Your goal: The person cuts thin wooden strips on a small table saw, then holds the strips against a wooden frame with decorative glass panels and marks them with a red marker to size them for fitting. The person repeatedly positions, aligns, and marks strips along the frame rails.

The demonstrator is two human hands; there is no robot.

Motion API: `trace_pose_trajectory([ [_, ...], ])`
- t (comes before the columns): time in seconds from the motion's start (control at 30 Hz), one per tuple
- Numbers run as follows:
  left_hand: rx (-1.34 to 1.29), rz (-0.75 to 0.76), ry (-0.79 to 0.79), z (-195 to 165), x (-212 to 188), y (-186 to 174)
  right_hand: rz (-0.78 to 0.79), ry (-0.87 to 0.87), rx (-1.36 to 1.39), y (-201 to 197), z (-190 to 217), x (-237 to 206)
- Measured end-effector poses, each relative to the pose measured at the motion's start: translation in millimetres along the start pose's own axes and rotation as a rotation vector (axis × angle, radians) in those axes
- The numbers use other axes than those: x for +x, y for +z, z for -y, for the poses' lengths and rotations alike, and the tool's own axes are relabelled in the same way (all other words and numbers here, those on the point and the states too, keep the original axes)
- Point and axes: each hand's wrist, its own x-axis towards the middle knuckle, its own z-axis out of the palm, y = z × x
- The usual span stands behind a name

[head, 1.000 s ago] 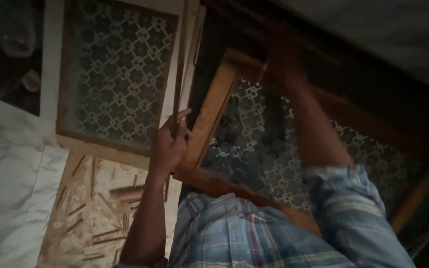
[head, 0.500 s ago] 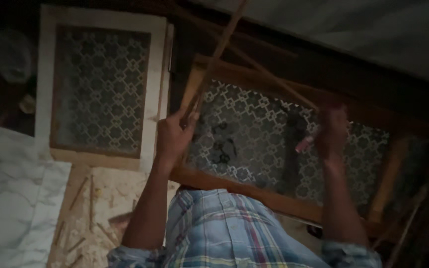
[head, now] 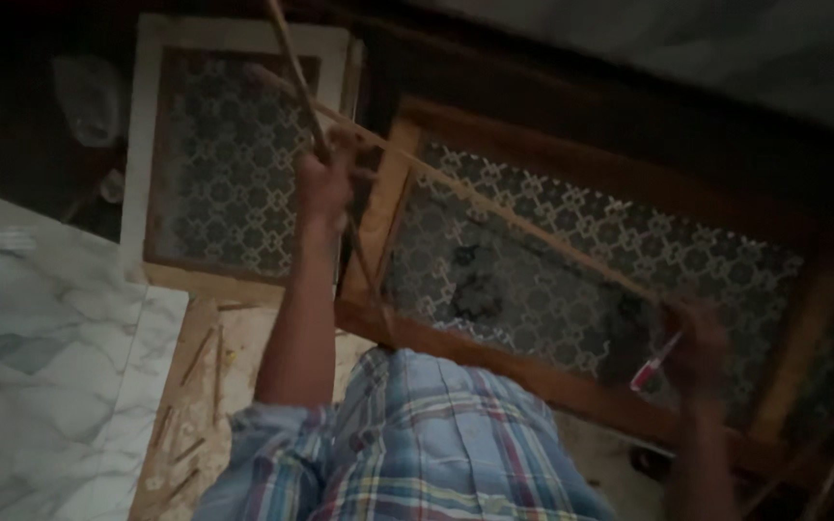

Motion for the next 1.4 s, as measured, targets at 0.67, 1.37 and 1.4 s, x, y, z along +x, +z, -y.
trace_pose_trajectory([
  [0.67, 0.096, 0.099, -0.404, 57.7, 73.7, 40.2, 0.170, 0.388, 0.213, 66.6, -105.6, 133.3],
  [1.37, 0.157, 0.025, -0.342, 103.4, 109.2, 33.3, 0.312, -0.092, -0.134, 46.3, -57.1, 186.4],
  [1.4, 0.171, 0.012, -0.344, 106.6, 112.1, 33.1, 0.238, -0.094, -0.177, 37.5, -54.7, 183.4],
])
